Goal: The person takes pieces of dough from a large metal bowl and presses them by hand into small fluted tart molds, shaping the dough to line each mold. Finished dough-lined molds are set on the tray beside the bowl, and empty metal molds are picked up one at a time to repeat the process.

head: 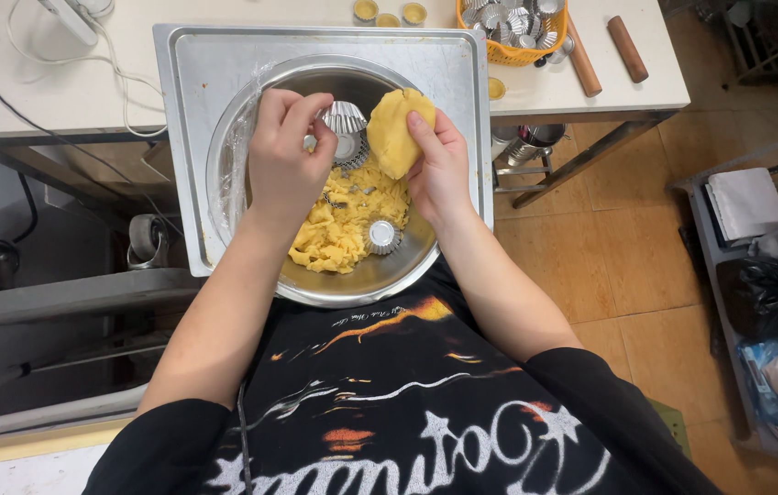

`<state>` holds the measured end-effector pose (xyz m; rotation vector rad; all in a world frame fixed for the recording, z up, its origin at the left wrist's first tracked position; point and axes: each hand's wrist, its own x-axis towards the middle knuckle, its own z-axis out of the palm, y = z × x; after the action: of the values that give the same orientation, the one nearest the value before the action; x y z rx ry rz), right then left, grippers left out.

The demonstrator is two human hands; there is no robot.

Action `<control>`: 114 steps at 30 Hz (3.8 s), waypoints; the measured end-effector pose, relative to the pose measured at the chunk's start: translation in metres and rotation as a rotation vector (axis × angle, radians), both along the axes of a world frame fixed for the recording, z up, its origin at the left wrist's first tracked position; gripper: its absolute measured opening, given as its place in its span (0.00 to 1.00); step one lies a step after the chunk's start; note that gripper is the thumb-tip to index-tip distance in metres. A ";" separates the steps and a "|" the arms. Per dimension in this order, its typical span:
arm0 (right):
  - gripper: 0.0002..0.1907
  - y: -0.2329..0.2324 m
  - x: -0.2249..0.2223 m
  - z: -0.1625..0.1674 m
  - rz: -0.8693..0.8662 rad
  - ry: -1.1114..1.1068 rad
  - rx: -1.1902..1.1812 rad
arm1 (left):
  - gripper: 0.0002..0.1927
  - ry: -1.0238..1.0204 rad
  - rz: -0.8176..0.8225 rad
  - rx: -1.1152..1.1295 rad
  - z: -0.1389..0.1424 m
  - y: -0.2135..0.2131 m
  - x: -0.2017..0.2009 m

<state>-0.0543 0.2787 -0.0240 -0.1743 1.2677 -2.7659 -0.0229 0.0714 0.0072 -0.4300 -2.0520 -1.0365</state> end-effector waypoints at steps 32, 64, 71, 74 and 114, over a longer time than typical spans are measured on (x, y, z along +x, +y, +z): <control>0.16 -0.015 0.001 -0.003 0.207 0.082 0.547 | 0.13 -0.551 -0.402 0.547 -0.009 0.012 -0.011; 0.09 -0.025 0.010 0.002 0.200 0.200 0.600 | 0.13 -0.427 -0.099 -0.068 0.008 0.010 0.000; 0.08 -0.018 0.001 0.012 0.129 0.237 0.965 | 0.11 -0.441 -0.121 -0.231 0.010 0.007 0.002; 0.08 -0.024 0.009 0.010 0.167 0.180 0.730 | 0.11 -0.371 -0.026 -0.228 0.003 0.009 -0.001; 0.09 -0.025 0.014 0.020 0.043 0.198 0.767 | 0.15 -0.270 -0.026 -0.360 0.009 0.003 0.008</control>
<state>-0.0405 0.2537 -0.0043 -0.4011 2.2168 -2.0623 -0.0152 0.0744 0.0160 -0.5217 -2.4945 -0.7704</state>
